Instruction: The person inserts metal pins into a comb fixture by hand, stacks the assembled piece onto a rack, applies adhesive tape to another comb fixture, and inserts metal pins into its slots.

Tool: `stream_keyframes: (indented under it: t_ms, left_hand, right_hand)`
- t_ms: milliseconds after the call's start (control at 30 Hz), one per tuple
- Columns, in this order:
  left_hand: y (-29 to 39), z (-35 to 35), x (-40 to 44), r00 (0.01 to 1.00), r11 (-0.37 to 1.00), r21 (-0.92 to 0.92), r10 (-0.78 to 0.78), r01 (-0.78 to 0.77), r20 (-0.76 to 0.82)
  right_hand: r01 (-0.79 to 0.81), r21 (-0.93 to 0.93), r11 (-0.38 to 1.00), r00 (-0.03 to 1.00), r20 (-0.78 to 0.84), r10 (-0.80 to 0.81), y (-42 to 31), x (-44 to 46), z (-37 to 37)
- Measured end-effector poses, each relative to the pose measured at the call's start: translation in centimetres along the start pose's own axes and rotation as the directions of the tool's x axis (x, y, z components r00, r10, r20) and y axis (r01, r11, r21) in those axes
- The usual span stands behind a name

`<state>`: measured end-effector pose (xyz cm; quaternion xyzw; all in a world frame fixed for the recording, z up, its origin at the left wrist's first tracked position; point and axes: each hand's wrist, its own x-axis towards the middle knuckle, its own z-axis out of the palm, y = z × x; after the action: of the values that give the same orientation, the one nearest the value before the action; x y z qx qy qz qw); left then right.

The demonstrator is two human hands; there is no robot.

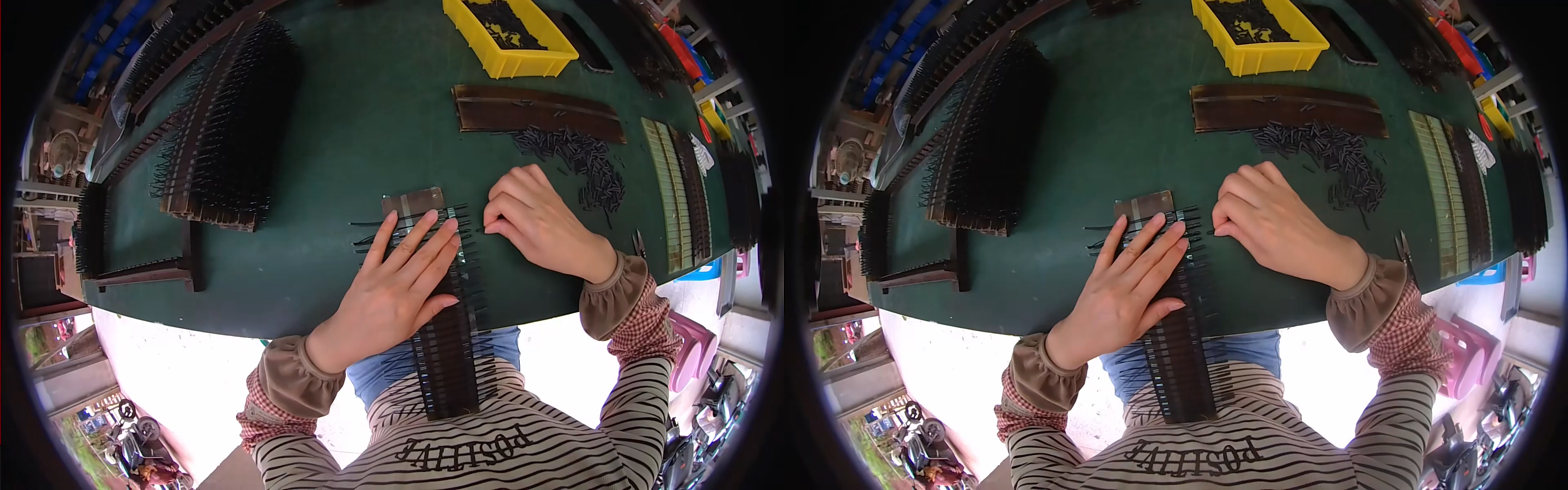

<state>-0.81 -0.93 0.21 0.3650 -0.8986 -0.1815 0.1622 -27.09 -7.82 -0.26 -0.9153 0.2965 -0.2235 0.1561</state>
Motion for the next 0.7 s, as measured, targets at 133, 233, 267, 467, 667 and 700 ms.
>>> stream_keyframes:
  t_ms: [133, 233, 267, 467, 667, 700]
  left_hand:
    - [-0.01, -0.03, 0.06, 1.0, 1.0, -0.006, -0.005, 0.005, 0.006]
    - [-0.01, 0.05, 0.04, 1.0, 1.0, -0.004, -0.008, 0.008, 0.007]
    - [-0.02, 0.08, 0.04, 1.0, 1.0, -0.004, -0.008, 0.008, 0.007]
    - [-0.06, 0.1, 0.03, 1.0, 1.0, 0.006, -0.004, 0.004, 0.01]
    - [-0.04, 0.13, 0.02, 1.0, 1.0, 0.011, -0.009, 0.009, 0.017]
    - [-0.04, 0.12, 0.04, 1.0, 1.0, 0.012, -0.008, 0.008, 0.019]
  right_hand:
    - [0.035, 0.017, 0.999, 0.999, 0.003, -0.036, -0.4, 0.58, 0.37]
    - [0.027, 0.017, 0.999, 1.0, -0.003, -0.027, -0.35, 0.49, 0.57]
    - [0.033, 0.016, 0.999, 0.999, -0.001, -0.033, -0.36, 0.5, 0.56]
    - [0.067, -0.024, 0.997, 0.998, -0.003, -0.067, -0.41, 0.82, 0.52]
    - [0.069, -0.018, 0.997, 0.998, 0.008, -0.069, -0.46, 0.92, 0.79]
    - [0.069, -0.016, 0.998, 0.998, 0.006, -0.069, -0.45, 0.93, 0.85]
